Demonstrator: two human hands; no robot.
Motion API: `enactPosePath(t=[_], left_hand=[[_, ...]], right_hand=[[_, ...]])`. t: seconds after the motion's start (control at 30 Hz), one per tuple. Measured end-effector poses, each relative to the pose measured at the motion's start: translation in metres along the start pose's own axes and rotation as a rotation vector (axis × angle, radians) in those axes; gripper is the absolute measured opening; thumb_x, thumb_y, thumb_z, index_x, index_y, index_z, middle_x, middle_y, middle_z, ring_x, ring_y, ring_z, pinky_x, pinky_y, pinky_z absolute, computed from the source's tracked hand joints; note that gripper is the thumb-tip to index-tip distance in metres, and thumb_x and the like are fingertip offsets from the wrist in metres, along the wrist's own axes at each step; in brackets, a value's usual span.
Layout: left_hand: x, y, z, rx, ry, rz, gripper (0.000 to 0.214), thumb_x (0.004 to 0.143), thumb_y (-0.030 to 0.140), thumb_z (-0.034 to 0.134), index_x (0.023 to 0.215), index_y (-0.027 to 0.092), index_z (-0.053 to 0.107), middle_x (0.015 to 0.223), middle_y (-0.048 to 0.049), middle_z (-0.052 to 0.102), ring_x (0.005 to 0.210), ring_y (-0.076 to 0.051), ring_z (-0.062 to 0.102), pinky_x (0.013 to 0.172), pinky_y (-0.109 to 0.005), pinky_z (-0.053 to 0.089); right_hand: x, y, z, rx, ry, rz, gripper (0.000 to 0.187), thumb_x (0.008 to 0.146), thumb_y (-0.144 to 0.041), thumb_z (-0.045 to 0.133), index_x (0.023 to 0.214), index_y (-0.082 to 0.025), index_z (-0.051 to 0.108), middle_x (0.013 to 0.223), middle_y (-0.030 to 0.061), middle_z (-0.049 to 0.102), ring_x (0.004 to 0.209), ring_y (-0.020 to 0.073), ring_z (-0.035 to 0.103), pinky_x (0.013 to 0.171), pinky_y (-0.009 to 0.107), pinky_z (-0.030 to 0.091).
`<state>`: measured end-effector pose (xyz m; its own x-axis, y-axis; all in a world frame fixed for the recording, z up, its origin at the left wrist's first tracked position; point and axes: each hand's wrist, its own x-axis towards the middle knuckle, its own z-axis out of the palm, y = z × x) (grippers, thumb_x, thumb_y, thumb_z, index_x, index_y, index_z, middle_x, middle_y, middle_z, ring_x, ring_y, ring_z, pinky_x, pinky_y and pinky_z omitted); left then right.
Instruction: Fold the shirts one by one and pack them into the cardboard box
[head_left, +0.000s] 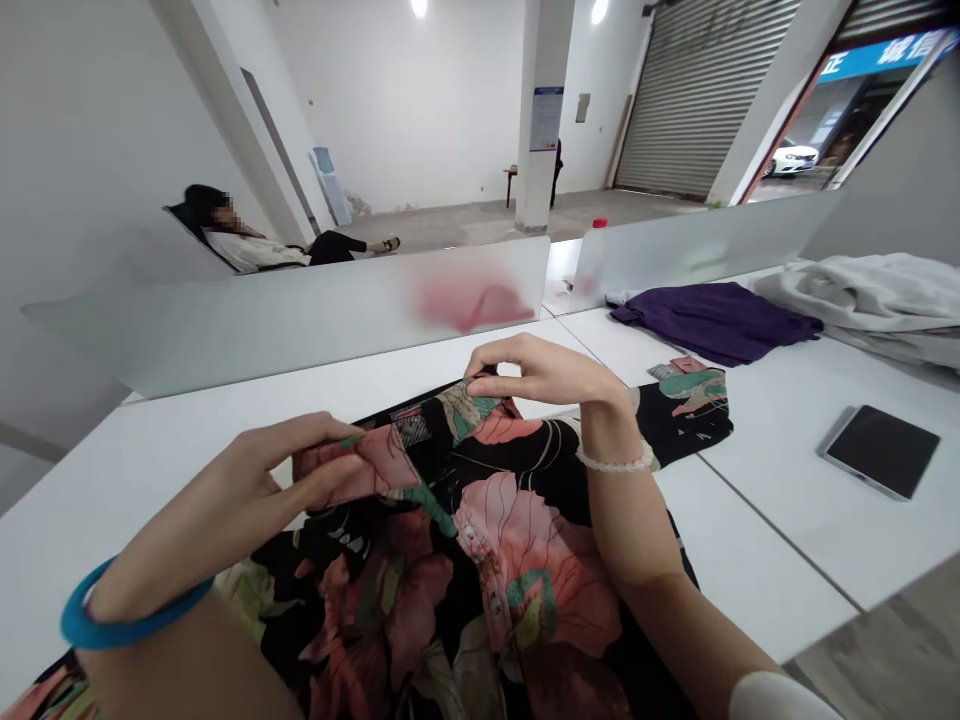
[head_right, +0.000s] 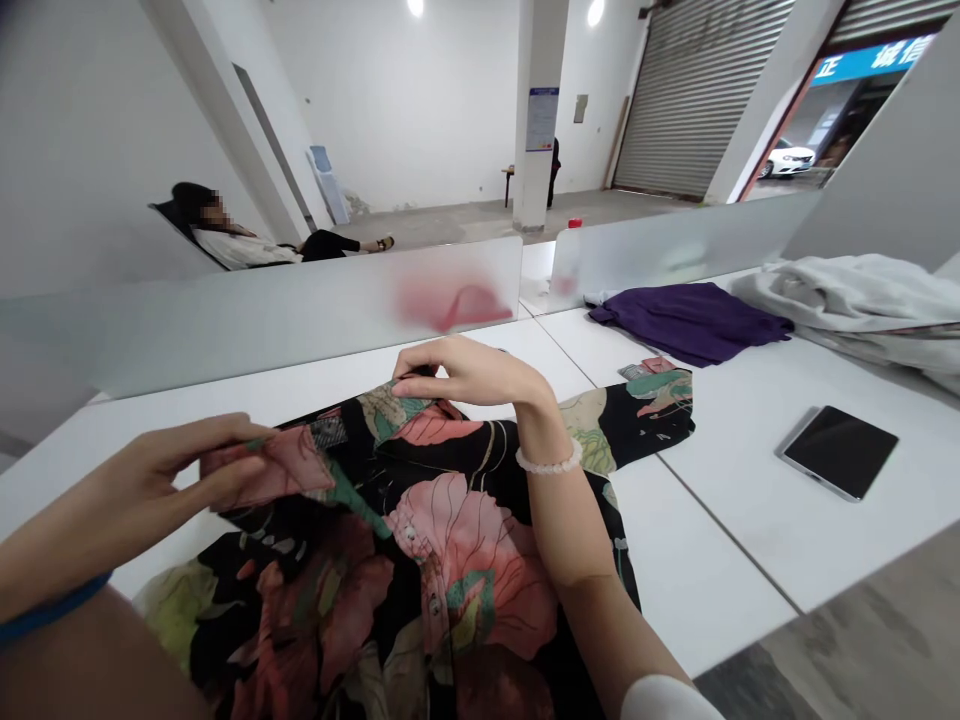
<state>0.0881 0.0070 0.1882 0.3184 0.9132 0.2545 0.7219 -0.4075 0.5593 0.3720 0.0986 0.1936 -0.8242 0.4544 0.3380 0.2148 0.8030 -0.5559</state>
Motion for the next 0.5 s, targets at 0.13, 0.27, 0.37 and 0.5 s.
enactPosePath(t=[0.13,0.27,0.37,0.5], left_hand=[[0.011,0.004,0.005,0.25,0.126,0.093,0.029,0.084,0.048,0.047,0.077,0.025,0.063,0.065,-0.001,0.057,0.063,-0.017,0.05,0.052,-0.026,0.041],[0.016,0.011,0.007,0.386,0.298,0.147,0.03,0.087,0.047,0.042,0.08,0.027,0.063,0.062,-0.0008,0.049,0.064,-0.019,0.047,0.066,-0.032,0.042],[0.027,0.003,0.018,0.429,0.433,0.128,0.033,0.088,0.045,0.04,0.088,0.026,0.066,0.069,-0.0025,0.048,0.07,-0.02,0.05,0.074,-0.035,0.042],[0.05,-0.043,0.053,0.391,0.457,0.068,0.035,0.089,0.039,0.039,0.103,0.019,0.064,0.096,-0.0098,0.056,0.096,-0.026,0.054,0.088,-0.041,0.043]], right_hand=[[0.002,-0.008,0.004,-0.165,0.155,0.046,0.03,0.094,-0.038,0.042,0.082,-0.015,0.056,0.076,0.0006,0.056,0.066,0.01,0.047,0.066,0.023,0.034],[0.003,-0.013,0.005,-0.217,0.234,0.043,0.03,0.095,-0.037,0.042,0.082,-0.014,0.056,0.078,0.0015,0.057,0.072,0.011,0.048,0.069,0.023,0.033],[0.007,0.001,0.006,-0.222,0.221,0.084,0.03,0.095,-0.037,0.041,0.085,-0.014,0.057,0.078,0.0014,0.056,0.071,0.0113,0.048,0.068,0.023,0.034],[0.024,0.045,0.028,-0.369,0.145,0.285,0.028,0.095,-0.033,0.042,0.093,-0.013,0.06,0.086,0.0067,0.06,0.08,0.0161,0.054,0.074,0.027,0.039]])
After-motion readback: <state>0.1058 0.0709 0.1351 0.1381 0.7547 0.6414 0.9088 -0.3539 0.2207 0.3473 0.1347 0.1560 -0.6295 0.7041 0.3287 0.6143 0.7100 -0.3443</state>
